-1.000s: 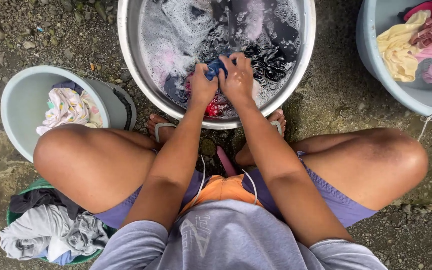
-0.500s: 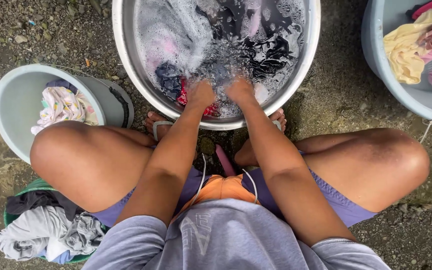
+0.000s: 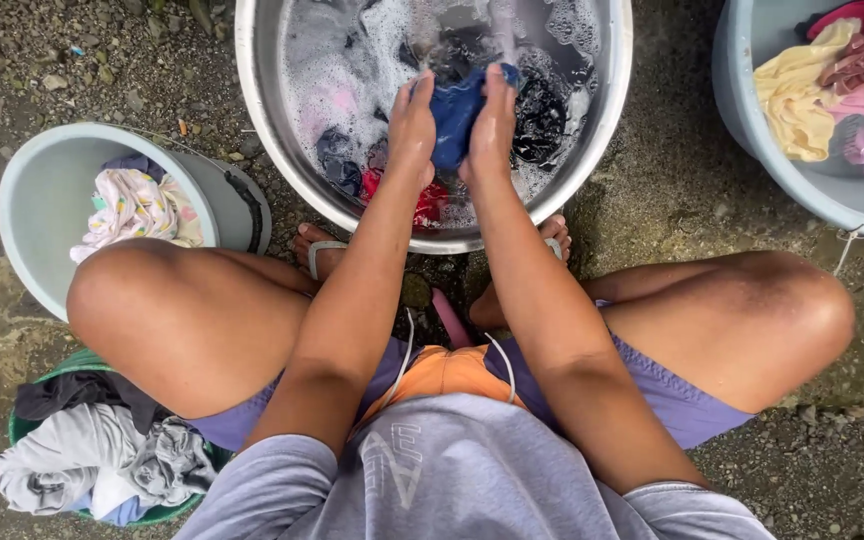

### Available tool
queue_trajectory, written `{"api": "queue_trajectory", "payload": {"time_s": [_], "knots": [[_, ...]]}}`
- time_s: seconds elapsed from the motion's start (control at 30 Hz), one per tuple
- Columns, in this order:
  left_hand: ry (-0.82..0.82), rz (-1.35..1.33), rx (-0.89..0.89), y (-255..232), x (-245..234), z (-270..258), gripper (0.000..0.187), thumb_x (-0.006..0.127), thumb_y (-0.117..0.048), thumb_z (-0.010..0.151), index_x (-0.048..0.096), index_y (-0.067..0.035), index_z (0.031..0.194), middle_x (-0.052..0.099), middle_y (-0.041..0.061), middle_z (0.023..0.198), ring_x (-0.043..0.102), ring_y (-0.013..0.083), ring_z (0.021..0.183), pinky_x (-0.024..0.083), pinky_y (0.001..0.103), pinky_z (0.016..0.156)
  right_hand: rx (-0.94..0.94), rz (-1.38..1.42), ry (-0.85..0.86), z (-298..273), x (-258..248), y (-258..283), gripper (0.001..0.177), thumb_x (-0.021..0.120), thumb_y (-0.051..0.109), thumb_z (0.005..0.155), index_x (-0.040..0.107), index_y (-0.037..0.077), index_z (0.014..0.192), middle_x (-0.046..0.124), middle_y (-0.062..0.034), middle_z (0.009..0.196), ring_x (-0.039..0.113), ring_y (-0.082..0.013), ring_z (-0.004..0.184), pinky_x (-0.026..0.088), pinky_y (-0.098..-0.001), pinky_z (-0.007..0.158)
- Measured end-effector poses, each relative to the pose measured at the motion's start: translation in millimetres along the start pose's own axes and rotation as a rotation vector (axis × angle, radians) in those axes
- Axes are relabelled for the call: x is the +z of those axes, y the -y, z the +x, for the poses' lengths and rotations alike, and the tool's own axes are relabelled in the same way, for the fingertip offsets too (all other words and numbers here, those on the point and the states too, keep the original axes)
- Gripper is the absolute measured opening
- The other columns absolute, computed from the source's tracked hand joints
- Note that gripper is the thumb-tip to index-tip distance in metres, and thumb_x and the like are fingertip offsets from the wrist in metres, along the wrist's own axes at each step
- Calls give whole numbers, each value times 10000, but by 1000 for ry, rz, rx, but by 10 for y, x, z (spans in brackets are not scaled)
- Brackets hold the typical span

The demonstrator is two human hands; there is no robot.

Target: Hand-washing laundry in a basin of soapy water by scrubbing and agitating the fabric.

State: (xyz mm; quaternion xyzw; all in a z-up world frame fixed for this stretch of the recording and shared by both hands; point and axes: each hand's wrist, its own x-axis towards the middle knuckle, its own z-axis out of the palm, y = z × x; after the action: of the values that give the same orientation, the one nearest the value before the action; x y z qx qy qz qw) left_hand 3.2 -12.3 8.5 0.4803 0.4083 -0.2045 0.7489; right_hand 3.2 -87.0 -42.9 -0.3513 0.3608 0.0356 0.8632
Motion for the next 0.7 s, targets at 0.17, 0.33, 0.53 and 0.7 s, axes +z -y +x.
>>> {"api": "queue_trajectory", "payload": {"time_s": [0.17, 0.33, 0.53, 0.7], "knots": [[-186, 147, 134, 289, -105, 308, 610, 397, -534, 763, 354, -92, 1182, 381, 111, 1189, 443, 249, 1055, 389, 370, 846, -654, -899, 357, -398, 135, -36, 359, 595, 382, 816, 365, 154, 662, 446, 19, 666, 436, -128, 640, 392, -263, 639], [-218, 24, 185, 343, -192, 361, 433, 442, -554, 763, 443, -122, 732, 430, 31, 690, 475, 177, 620, 406, 318, 510, -621, -1098, 361, -335, 119, -36, 398, 635, 390, 817, 397, 158, 598, 431, 38, 567, 391, -89, 497, 347, -234, 434], [-157, 457, 401, 289, -268, 406, 499, 290, -585, 792, 457, -129, 678, 504, 22, 661, 504, 160, 635, 424, 306, 623, -697, -1351, 179, -106, -71, 151, 400, 543, 442, 867, 396, 154, 632, 441, 22, 637, 404, -108, 544, 377, -259, 473], [-153, 575, 285, 147, -500, 283, 156, 493, -268, 770, 509, -143, 863, 489, -32, 721, 433, 97, 609, 346, 280, 586, -748, -1376, -99, 265, -390, 273, 216, 667, 237, 819, 484, 125, 790, 410, -106, 1104, 498, -350, 1099, 602, -449, 758]]}}
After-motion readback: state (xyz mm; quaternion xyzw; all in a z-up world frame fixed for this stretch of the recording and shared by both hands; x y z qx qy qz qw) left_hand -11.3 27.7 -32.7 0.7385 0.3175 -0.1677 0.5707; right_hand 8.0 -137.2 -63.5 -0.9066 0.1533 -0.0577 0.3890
